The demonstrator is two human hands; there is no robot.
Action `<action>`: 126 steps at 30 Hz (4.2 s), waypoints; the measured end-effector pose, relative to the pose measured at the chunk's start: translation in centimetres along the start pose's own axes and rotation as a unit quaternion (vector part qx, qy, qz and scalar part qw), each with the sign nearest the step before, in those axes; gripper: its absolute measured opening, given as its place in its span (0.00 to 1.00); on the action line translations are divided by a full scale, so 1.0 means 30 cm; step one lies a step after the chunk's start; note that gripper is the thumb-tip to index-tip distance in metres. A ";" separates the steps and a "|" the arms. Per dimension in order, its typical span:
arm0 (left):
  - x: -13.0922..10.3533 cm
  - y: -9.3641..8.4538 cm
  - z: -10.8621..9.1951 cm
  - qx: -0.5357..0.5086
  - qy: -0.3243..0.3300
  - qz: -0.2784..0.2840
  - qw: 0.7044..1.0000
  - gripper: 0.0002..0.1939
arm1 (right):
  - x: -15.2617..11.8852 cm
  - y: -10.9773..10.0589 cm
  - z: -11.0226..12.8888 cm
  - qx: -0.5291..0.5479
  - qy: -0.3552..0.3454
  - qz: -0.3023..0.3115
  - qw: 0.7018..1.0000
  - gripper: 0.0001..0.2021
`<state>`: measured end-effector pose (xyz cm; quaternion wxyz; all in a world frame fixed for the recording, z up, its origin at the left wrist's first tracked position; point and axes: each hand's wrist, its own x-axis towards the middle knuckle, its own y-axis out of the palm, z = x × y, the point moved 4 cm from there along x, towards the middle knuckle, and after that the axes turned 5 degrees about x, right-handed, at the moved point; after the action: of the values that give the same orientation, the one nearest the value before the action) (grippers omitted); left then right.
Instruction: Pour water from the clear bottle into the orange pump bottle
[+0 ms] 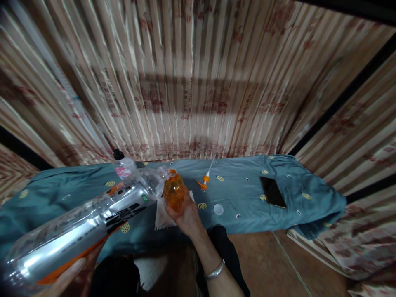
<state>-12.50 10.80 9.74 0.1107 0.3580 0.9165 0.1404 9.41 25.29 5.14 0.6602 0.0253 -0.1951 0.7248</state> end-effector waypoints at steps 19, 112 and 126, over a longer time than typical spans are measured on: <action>-0.044 0.025 -0.022 0.000 -0.023 -0.016 1.000 0.30 | 0.003 -0.004 -0.011 -0.003 0.031 0.011 0.999 0.37; -0.038 0.027 -0.028 0.002 0.001 -0.023 1.000 0.35 | -0.008 0.000 -0.019 -0.022 0.032 -0.009 0.999 0.38; -0.040 0.032 -0.033 -0.002 0.003 -0.024 1.000 0.33 | -0.008 -0.003 -0.015 -0.029 0.042 -0.005 0.999 0.38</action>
<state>-11.35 10.47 11.11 0.1119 0.3355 0.9247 0.1409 9.63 25.21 4.67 0.6718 -0.0235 -0.1875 0.7162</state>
